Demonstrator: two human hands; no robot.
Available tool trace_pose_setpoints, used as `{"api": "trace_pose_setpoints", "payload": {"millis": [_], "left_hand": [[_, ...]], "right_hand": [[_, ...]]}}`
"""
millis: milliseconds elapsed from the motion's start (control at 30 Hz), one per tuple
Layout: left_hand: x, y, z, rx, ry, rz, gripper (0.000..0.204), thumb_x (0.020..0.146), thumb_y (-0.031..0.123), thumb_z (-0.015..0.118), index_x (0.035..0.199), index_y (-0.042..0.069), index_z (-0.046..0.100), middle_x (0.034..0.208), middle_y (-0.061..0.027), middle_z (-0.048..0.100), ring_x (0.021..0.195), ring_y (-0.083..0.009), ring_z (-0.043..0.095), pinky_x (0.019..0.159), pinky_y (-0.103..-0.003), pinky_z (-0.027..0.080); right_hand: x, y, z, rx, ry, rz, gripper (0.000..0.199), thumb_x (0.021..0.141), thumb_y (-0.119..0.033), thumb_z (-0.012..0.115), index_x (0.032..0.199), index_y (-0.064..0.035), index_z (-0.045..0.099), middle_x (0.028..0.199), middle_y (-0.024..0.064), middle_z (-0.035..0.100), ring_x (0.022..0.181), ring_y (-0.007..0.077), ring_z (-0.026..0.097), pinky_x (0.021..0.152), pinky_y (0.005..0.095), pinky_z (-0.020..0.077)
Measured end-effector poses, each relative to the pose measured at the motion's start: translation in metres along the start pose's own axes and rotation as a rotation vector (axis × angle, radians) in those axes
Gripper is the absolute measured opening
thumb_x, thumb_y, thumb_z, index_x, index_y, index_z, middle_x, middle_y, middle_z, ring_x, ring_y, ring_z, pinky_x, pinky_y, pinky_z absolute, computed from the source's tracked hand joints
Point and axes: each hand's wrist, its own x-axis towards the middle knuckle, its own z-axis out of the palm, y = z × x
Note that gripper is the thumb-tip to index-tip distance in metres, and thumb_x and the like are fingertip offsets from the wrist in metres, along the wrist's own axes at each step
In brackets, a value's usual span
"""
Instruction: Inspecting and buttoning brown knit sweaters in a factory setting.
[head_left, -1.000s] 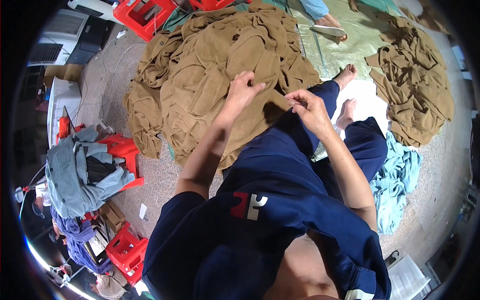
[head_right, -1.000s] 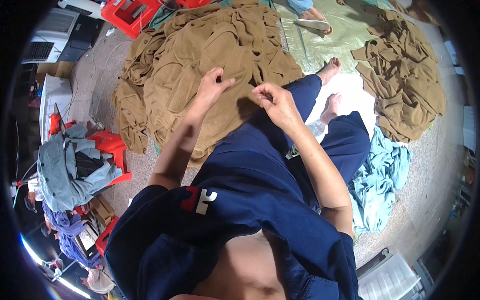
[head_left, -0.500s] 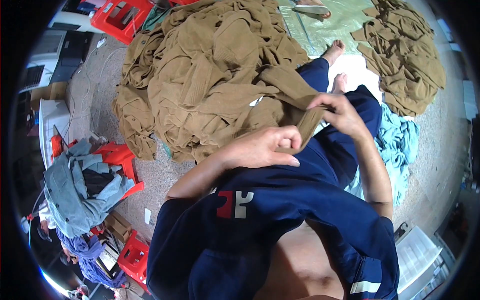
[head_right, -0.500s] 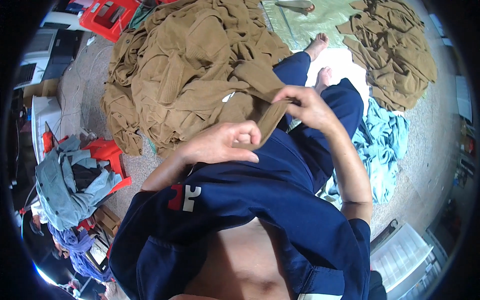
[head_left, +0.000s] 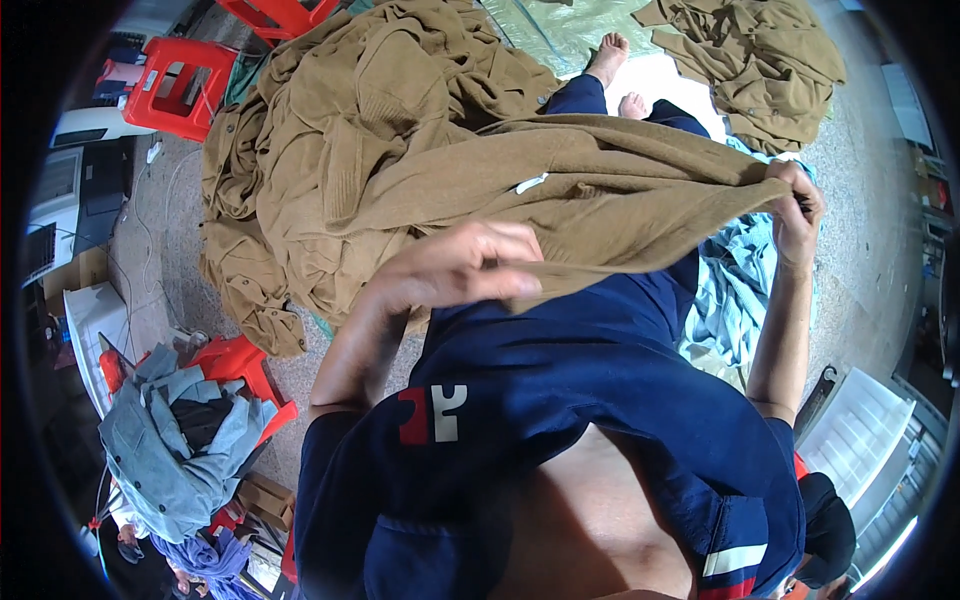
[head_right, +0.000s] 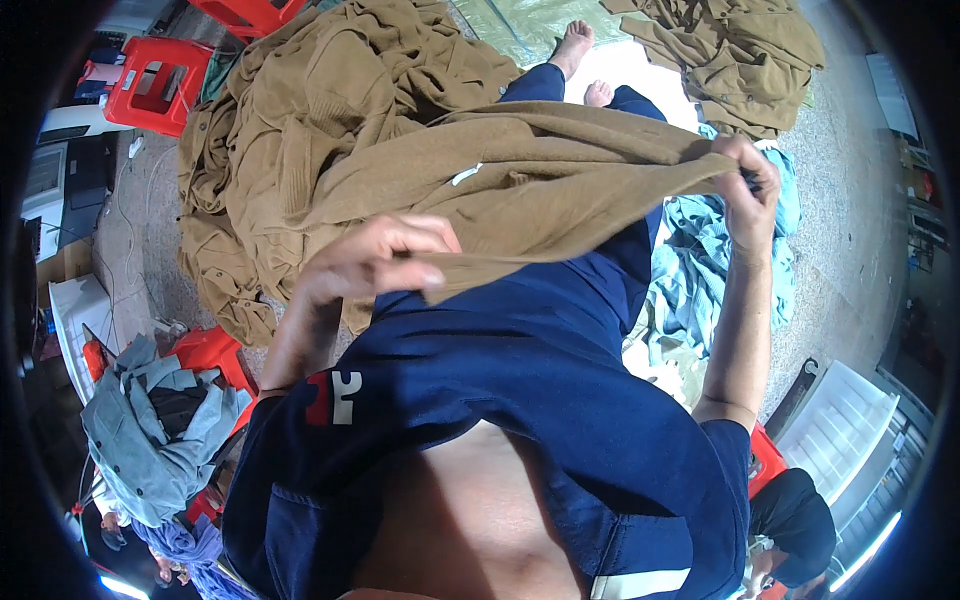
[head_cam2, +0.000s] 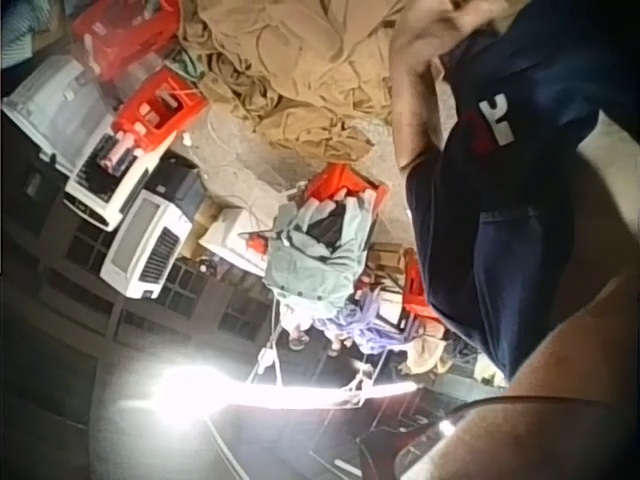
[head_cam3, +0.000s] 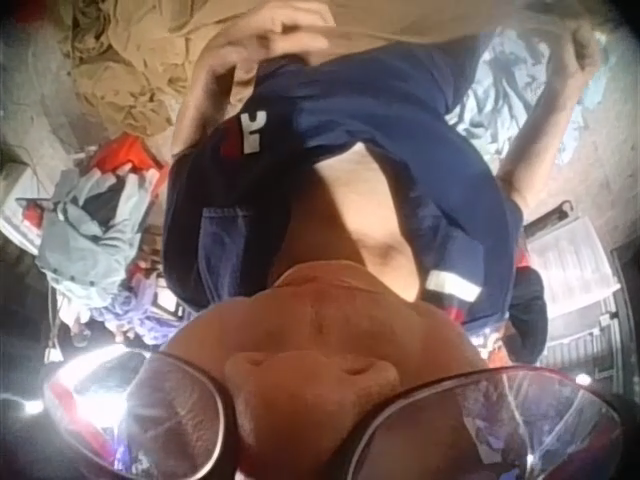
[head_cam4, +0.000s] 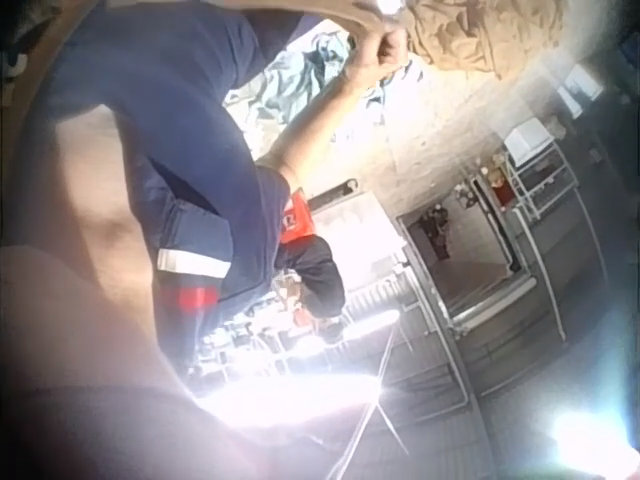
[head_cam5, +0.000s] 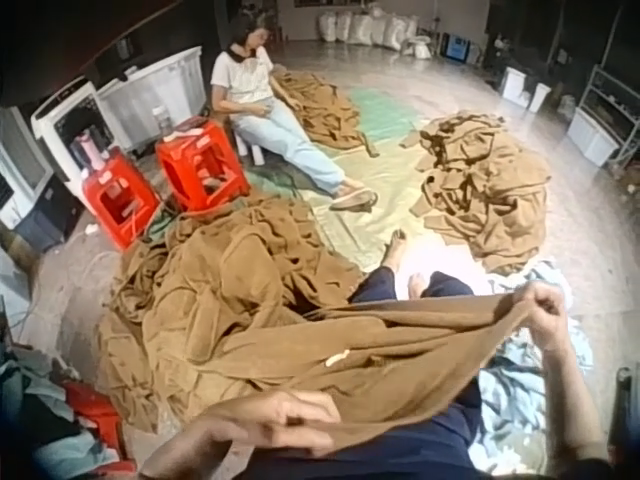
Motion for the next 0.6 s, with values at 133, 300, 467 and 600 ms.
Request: {"api": "trace_pose_setpoints", "payload": {"millis": [133,300,467,600], "left_hand": [[0.027,-0.039,-0.05,0.011,0.56,-0.088,0.03,0.097,0.028,0.053,0.096,-0.001,0.064,0.087,-0.0039,0.063,0.078,-0.0115,0.057,0.073,-0.027,0.047],[0.108,-0.11,-0.096,0.505,0.413,-0.194,0.059,0.082,0.009,0.068,0.137,0.012,0.047,0.13,-0.0108,0.058,0.109,-0.0237,0.06,0.097,-0.033,0.045],[0.139,-0.116,-0.099,0.194,0.321,-0.416,0.024,0.09,0.008,0.052,0.112,0.008,0.062,0.092,0.0014,0.064,0.067,-0.0072,0.054,0.056,-0.023,0.045],[0.078,-0.039,-0.103,-0.258,0.844,0.086,0.028,0.092,0.02,0.046,0.11,0.004,0.062,0.095,-0.002,0.065,0.084,-0.0145,0.059,0.068,-0.028,0.048]], "right_hand": [[-0.012,-0.009,-0.006,0.027,-0.029,-0.096,0.017,0.074,-0.011,0.057,0.066,-0.0066,0.043,0.067,-0.0006,0.043,0.065,0.0119,0.038,0.059,0.0283,0.0281],[-0.016,-0.064,0.032,-0.037,-0.169,-0.285,0.019,0.069,-0.014,0.061,0.063,-0.0056,0.044,0.059,0.0023,0.046,0.053,0.0138,0.044,0.05,0.0279,0.0314],[-0.02,-0.082,0.075,0.106,-0.474,-0.465,0.02,0.07,-0.017,0.062,0.064,-0.0042,0.048,0.061,0.0067,0.051,0.052,0.0226,0.053,0.047,0.0332,0.0397],[-0.014,-0.082,0.108,0.256,-0.603,-0.402,0.029,0.078,-0.015,0.062,0.102,0.0018,0.065,0.105,0.013,0.057,0.071,0.0155,0.056,0.061,0.0253,0.0447]]}}
